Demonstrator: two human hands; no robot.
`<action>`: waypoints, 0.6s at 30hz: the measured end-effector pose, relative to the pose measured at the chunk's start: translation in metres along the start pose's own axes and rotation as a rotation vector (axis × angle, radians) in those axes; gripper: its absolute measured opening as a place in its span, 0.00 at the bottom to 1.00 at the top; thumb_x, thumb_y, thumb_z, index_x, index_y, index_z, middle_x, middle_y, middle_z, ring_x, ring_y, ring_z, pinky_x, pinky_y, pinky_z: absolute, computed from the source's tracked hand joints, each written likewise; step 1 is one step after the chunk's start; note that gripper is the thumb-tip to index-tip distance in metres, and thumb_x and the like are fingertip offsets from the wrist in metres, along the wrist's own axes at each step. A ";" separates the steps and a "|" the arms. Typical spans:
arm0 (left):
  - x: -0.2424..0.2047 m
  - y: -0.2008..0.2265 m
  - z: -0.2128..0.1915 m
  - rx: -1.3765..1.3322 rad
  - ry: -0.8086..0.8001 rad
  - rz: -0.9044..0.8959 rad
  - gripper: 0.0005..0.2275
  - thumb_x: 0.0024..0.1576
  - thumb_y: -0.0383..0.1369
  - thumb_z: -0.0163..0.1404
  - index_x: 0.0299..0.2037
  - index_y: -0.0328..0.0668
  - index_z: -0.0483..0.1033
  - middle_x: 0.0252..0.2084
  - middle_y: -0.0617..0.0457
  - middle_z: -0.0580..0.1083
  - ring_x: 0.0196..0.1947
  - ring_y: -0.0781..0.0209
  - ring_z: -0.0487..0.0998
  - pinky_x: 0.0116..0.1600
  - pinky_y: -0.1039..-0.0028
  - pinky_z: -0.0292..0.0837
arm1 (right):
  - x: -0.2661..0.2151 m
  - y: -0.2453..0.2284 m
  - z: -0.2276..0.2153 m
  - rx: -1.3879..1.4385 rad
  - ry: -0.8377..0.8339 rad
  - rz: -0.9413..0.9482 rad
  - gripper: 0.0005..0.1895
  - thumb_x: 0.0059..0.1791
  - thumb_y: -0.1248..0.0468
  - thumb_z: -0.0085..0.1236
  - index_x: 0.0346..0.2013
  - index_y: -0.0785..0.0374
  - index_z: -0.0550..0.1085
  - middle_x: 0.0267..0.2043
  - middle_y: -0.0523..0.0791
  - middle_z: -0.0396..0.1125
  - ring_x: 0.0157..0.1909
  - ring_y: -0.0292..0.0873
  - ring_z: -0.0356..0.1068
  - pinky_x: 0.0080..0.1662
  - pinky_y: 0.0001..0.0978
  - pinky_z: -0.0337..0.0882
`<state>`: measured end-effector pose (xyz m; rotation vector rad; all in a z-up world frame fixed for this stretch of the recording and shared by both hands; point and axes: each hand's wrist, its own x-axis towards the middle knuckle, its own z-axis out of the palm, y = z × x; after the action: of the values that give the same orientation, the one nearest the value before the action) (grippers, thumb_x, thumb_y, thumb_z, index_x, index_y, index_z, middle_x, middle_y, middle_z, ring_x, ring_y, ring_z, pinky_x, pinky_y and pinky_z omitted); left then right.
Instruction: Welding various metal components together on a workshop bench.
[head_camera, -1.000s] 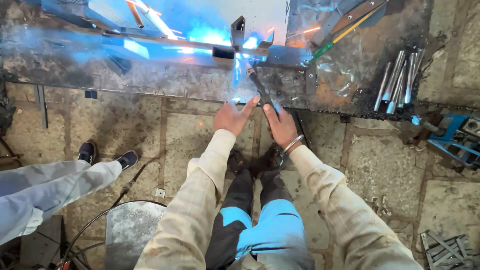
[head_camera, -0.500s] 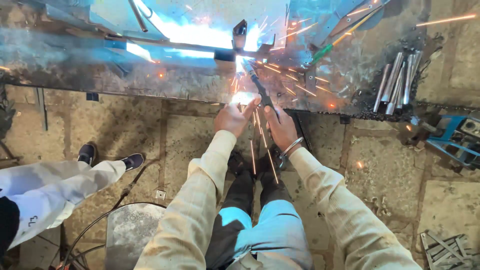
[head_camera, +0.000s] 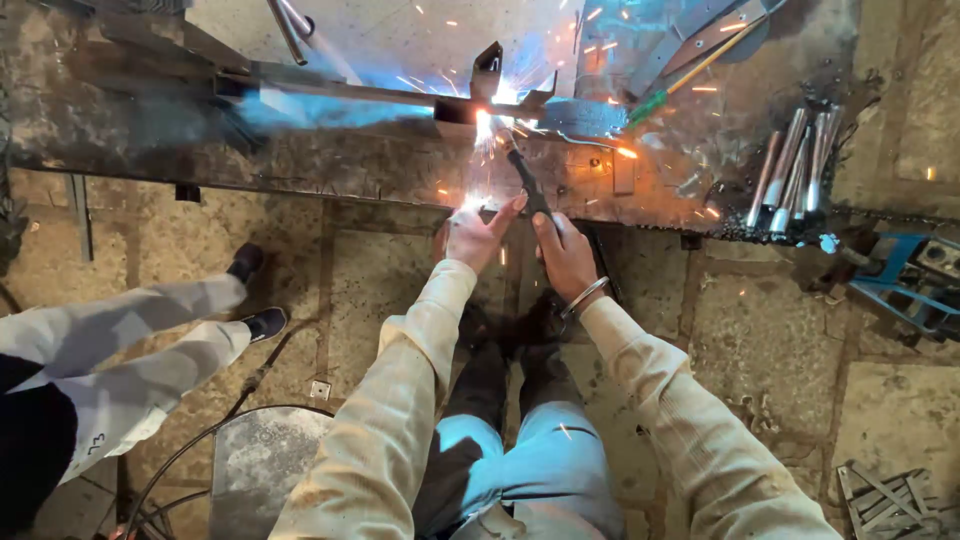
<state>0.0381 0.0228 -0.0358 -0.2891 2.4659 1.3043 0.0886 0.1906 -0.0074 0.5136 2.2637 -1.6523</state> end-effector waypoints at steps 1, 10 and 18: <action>0.005 -0.007 0.006 0.023 0.004 0.019 0.40 0.47 0.68 0.51 0.40 0.27 0.78 0.38 0.30 0.78 0.41 0.38 0.81 0.47 0.57 0.74 | 0.001 0.003 0.000 -0.031 0.021 -0.024 0.26 0.56 0.42 0.45 0.33 0.63 0.70 0.20 0.43 0.66 0.22 0.37 0.66 0.27 0.33 0.65; 0.010 -0.021 0.018 0.079 0.050 0.015 0.43 0.48 0.69 0.51 0.50 0.25 0.78 0.45 0.30 0.78 0.50 0.37 0.80 0.55 0.58 0.73 | 0.002 0.002 -0.001 -0.106 0.049 -0.076 0.27 0.57 0.42 0.45 0.33 0.64 0.71 0.21 0.43 0.68 0.24 0.38 0.69 0.30 0.35 0.66; 0.001 0.004 0.001 0.104 0.015 -0.025 0.45 0.46 0.70 0.49 0.53 0.28 0.77 0.49 0.31 0.77 0.53 0.37 0.79 0.57 0.57 0.72 | 0.000 -0.003 -0.003 -0.097 0.034 -0.060 0.27 0.56 0.41 0.44 0.33 0.63 0.70 0.21 0.44 0.67 0.24 0.39 0.69 0.29 0.35 0.66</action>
<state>0.0361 0.0253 -0.0336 -0.3035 2.5239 1.1634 0.0873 0.1926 -0.0042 0.4588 2.3924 -1.5630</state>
